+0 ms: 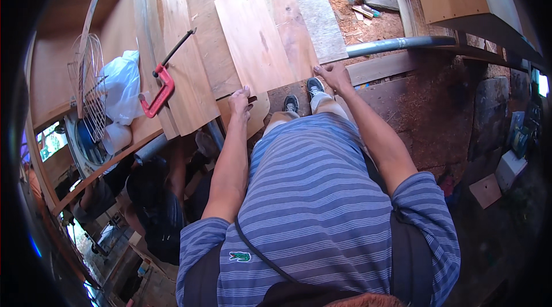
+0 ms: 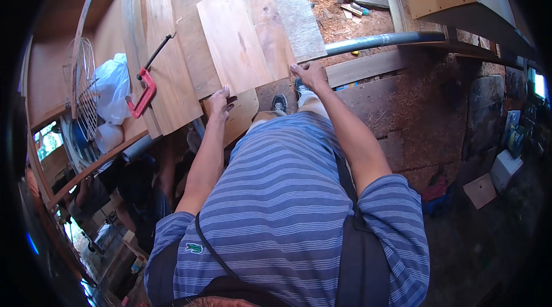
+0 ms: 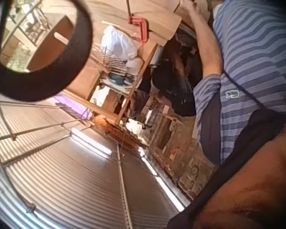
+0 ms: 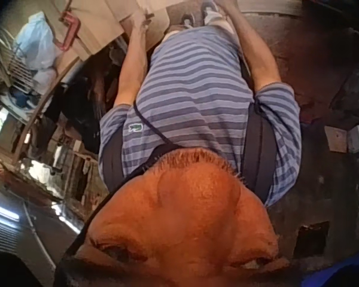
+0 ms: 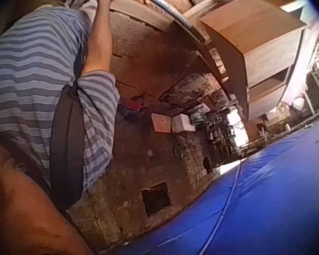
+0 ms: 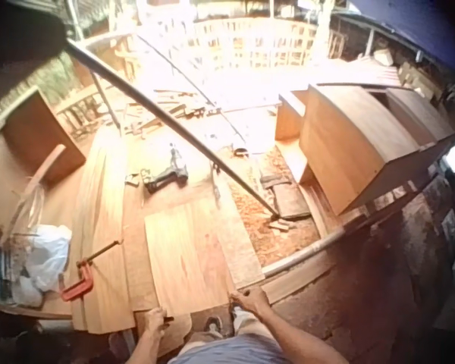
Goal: Applying a bar clamp to hold wooden panels together during the assembly of a piece of furniture.
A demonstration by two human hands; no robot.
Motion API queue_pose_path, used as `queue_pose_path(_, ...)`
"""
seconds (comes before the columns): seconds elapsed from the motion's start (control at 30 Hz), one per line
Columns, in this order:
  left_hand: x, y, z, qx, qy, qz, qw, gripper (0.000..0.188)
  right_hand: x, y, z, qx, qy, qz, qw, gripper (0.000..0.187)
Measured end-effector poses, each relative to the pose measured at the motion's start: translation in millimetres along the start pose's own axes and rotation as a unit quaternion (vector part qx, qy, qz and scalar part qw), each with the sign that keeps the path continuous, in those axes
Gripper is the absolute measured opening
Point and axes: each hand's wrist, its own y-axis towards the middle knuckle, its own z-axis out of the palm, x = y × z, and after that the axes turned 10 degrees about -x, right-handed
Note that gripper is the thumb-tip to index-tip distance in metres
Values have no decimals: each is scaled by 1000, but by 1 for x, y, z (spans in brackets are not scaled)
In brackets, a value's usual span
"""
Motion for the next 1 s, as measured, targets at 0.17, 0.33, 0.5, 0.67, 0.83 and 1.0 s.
queue_pose_path(0.17, -6, -11, 4, -19, -7, 6, 1000, 23, -16, 11, -34, -50, -63, -86, 993, 42)
queue_pose_path(0.33, -11, -16, 6, -33, -3, 9, 999, 23, -18, 53, -59, -252, -37, -240, 937, 31)
queue_pose_path(0.5, -10, -14, 4, -43, 46, 11, 998, 22, -40, 111, -54, -312, -122, -301, 893, 34)
queue_pose_path(0.67, -11, -15, 6, -64, 58, 8, 996, 26, -63, 127, -44, -260, -132, -169, 941, 39)
queue_pose_path(0.83, -11, -16, 4, -48, 59, -1, 997, 25, -51, 127, -37, -282, -149, -92, 943, 34)
queue_pose_path(1.0, -14, -13, -2, -11, 48, -15, 999, 24, -36, 126, -28, -327, -195, -67, 922, 29)
